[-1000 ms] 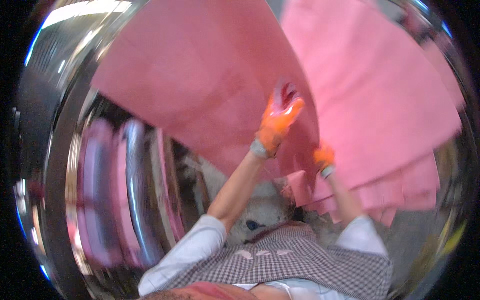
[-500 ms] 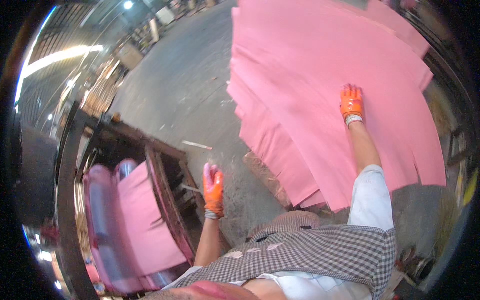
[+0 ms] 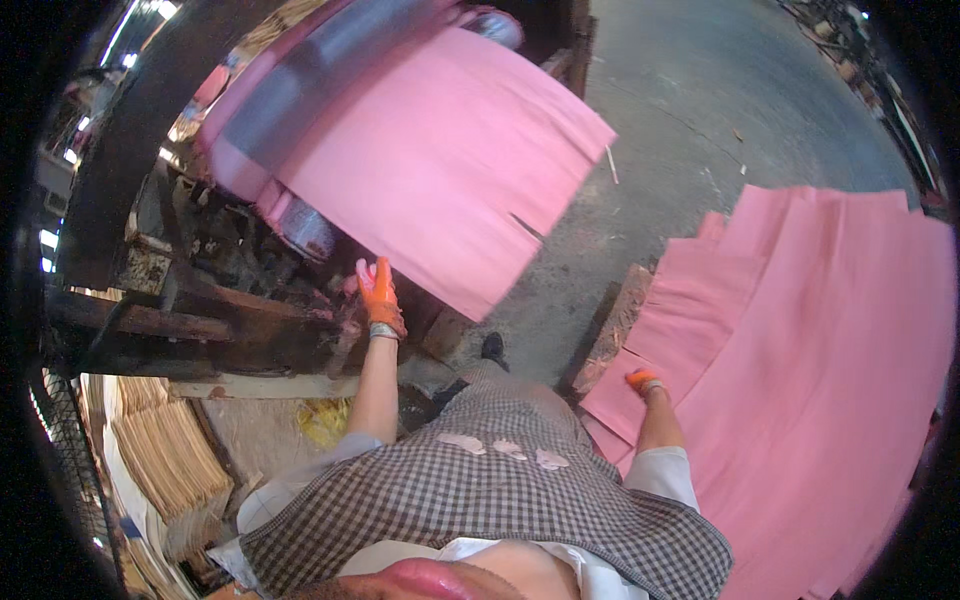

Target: The person picks up thin wood veneer sheets from a stack and feeds them through a glue spreading machine. The person then uses a brush to manually apply pink glue to the machine rollers and occasionally wipes the rollers with a cloth.

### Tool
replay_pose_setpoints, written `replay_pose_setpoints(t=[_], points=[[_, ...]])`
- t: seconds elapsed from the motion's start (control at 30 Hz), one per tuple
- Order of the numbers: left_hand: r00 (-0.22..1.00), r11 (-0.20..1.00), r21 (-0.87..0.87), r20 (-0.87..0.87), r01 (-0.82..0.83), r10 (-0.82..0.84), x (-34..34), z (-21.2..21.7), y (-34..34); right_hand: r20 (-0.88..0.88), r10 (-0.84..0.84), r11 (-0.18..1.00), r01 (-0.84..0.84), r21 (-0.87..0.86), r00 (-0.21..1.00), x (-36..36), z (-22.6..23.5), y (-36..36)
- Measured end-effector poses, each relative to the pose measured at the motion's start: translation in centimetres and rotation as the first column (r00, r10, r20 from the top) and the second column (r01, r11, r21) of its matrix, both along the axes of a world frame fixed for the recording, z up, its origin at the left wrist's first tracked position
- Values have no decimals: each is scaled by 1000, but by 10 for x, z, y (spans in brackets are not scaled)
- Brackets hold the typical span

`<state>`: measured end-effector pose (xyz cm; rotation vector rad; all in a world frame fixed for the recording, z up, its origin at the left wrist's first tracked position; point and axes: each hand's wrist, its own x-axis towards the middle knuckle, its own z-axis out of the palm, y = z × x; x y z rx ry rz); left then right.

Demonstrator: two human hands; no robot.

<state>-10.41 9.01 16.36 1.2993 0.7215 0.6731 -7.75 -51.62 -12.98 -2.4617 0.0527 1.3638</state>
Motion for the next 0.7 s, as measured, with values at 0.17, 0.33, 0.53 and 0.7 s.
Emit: replay_pose_setpoints(t=[0.17, 0.33, 0.53, 0.7], points=[[978, 972, -119, -76, -201, 193, 39, -68, 74, 311, -200, 961, 124, 246, 929, 14, 46, 113], [979, 949, -267, -159, -169, 129, 82, -77, 128, 194, -205, 916, 117, 384, 959, 48, 123, 201], [988, 835, -530, 117, 151, -104, 125, -105, 132, 85, -240, 944, 212, 254, 967, 58, 56, 207], [902, 745, -562, 6, 360, -432, 94, -111, 59, 176, -293, 920, 227, 319, 940, 37, 153, 255]])
